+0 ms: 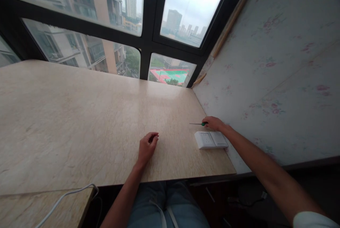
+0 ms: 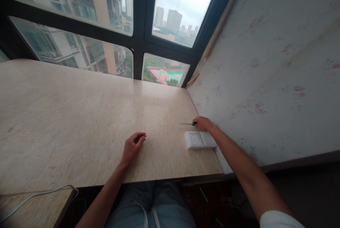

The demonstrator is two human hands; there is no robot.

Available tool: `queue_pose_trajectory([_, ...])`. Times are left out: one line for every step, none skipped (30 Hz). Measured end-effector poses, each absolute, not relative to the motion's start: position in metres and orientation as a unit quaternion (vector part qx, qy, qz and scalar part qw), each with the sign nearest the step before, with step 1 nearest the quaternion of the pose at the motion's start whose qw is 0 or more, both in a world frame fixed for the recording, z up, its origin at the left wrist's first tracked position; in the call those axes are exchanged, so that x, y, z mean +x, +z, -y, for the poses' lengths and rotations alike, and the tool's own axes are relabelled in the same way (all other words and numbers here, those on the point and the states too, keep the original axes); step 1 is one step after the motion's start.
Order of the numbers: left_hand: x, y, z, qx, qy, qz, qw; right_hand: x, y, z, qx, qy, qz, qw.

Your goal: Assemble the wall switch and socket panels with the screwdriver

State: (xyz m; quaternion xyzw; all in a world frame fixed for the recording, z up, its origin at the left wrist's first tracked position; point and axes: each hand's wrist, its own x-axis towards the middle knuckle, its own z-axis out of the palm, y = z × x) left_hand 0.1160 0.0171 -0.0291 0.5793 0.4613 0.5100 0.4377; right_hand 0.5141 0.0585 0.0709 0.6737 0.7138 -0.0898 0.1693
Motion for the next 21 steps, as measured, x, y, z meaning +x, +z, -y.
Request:
queue_pose_trajectory([0.116, -0.029, -0.017, 0.578, 0.510, -0.462, 0.439, 0.518, 0.071, -0.055, 0.674, -0.092, -0.711, 0.178])
queue_pose_trajectory([0.116, -0.029, -0.017, 0.577, 0.510, -0.463, 0.439, 0.521, 0.071, -0.052, 0.673, -0.094, -0.710, 0.185])
queue_pose_trajectory([0.116, -0.029, -0.017, 0.576, 0.510, -0.464, 0.439, 0.523, 0.070, -0.050, 0.673, -0.096, -0.709, 0.190])
queue_pose_trajectory([0.116, -0.029, -0.017, 0.575, 0.510, -0.465, 0.439, 0.524, 0.068, -0.048, 0.672, -0.098, -0.708, 0.193])
queue_pose_trajectory([0.116, -0.029, -0.017, 0.574, 0.510, -0.467, 0.439, 0.524, 0.067, -0.047, 0.672, -0.100, -0.708, 0.194])
queue_pose_trajectory([0.116, -0.029, -0.017, 0.574, 0.509, -0.468, 0.438, 0.523, 0.065, -0.047, 0.673, -0.102, -0.707, 0.193])
queue_pose_trajectory([0.116, -0.028, -0.017, 0.573, 0.509, -0.469, 0.438, 0.522, 0.063, -0.047, 0.674, -0.105, -0.706, 0.191])
queue_pose_trajectory([0.116, -0.028, -0.016, 0.573, 0.509, -0.471, 0.437, 0.521, 0.061, -0.047, 0.676, -0.108, -0.705, 0.186])
queue_pose_trajectory([0.116, -0.028, -0.016, 0.572, 0.509, -0.472, 0.437, 0.521, 0.059, -0.048, 0.677, -0.111, -0.705, 0.180])
queue_pose_trajectory([0.116, -0.028, -0.016, 0.572, 0.509, -0.473, 0.437, 0.520, 0.058, -0.048, 0.679, -0.115, -0.705, 0.170])
queue_pose_trajectory([0.116, -0.028, -0.016, 0.572, 0.508, -0.473, 0.437, 0.520, 0.057, -0.048, 0.680, -0.119, -0.706, 0.159])
queue_pose_trajectory([0.116, -0.028, -0.016, 0.572, 0.508, -0.473, 0.437, 0.520, 0.057, -0.048, 0.682, -0.122, -0.706, 0.145])
queue_pose_trajectory([0.116, -0.028, -0.016, 0.572, 0.508, -0.473, 0.438, 0.521, 0.058, -0.048, 0.685, -0.124, -0.706, 0.130])
queue_pose_trajectory([0.116, -0.028, -0.016, 0.572, 0.507, -0.472, 0.438, 0.521, 0.059, -0.047, 0.687, -0.126, -0.706, 0.113])
queue_pose_trajectory([0.116, -0.028, -0.016, 0.572, 0.507, -0.472, 0.439, 0.522, 0.061, -0.046, 0.691, -0.125, -0.706, 0.095])
queue_pose_trajectory([0.115, -0.028, -0.016, 0.572, 0.507, -0.471, 0.440, 0.522, 0.064, -0.045, 0.694, -0.123, -0.705, 0.076])
queue_pose_trajectory([0.115, -0.028, -0.017, 0.571, 0.507, -0.471, 0.441, 0.521, 0.068, -0.044, 0.697, -0.120, -0.705, 0.055])
queue_pose_trajectory([0.115, -0.028, -0.017, 0.570, 0.508, -0.470, 0.443, 0.519, 0.072, -0.042, 0.698, -0.116, -0.706, 0.032])
queue_pose_trajectory([0.115, -0.028, -0.017, 0.568, 0.509, -0.470, 0.444, 0.515, 0.075, -0.040, 0.697, -0.112, -0.709, 0.007])
queue_pose_trajectory([0.116, -0.029, -0.016, 0.567, 0.510, -0.470, 0.445, 0.509, 0.079, -0.037, 0.692, -0.108, -0.713, -0.019])
queue_pose_trajectory([0.116, -0.029, -0.016, 0.565, 0.512, -0.469, 0.446, 0.501, 0.081, -0.034, 0.684, -0.108, -0.720, -0.048])
